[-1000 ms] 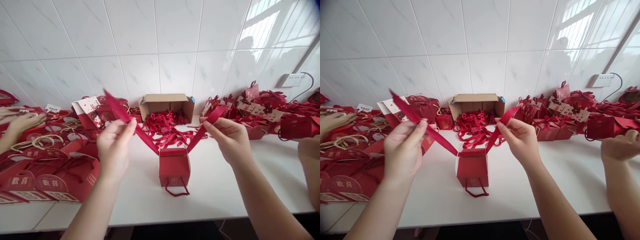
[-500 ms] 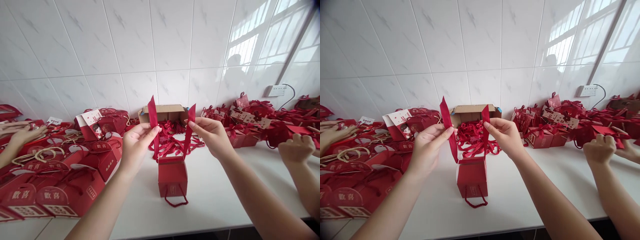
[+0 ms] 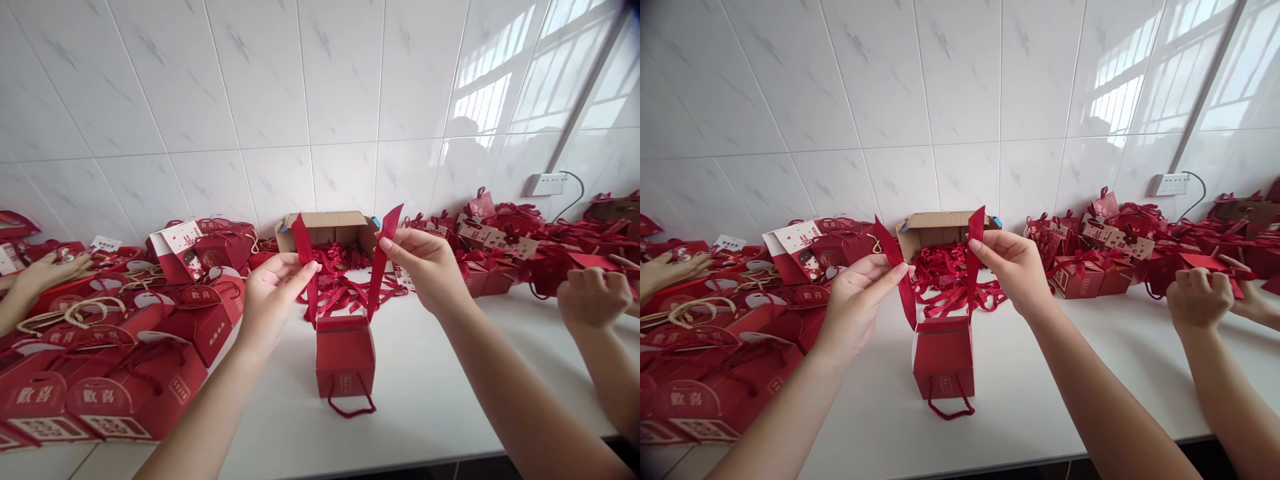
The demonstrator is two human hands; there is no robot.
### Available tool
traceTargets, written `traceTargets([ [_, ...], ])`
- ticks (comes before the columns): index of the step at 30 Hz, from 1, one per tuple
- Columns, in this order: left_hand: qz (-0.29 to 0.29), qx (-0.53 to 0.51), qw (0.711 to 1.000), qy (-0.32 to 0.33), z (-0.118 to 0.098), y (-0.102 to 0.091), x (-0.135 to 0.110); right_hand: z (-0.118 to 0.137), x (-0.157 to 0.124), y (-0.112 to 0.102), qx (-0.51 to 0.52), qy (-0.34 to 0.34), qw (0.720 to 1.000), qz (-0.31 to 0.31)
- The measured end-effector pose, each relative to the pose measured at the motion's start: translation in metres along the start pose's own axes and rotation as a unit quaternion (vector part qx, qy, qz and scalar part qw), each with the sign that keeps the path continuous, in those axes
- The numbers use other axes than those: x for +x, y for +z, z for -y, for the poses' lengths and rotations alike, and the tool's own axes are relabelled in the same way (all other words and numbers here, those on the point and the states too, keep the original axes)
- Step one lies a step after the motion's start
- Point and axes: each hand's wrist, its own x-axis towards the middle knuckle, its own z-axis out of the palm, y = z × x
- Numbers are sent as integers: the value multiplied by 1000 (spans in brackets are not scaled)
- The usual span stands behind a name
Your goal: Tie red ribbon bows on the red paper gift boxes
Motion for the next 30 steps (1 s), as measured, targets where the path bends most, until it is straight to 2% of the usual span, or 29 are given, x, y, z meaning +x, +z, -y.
traceTargets([
  [13, -31, 8, 999, 28, -5, 0, 6, 0, 2, 1, 17, 7, 1000, 5],
  [21, -27, 1, 999, 31, -2, 1, 9, -1, 3, 2, 21, 17, 1000, 9],
  [26, 32, 18, 998, 48, -5, 3, 10, -1, 4, 8, 45, 38, 997, 49],
  [30, 126, 64, 990, 12, -11, 7, 15, 2, 3, 17, -10, 51, 993, 108],
])
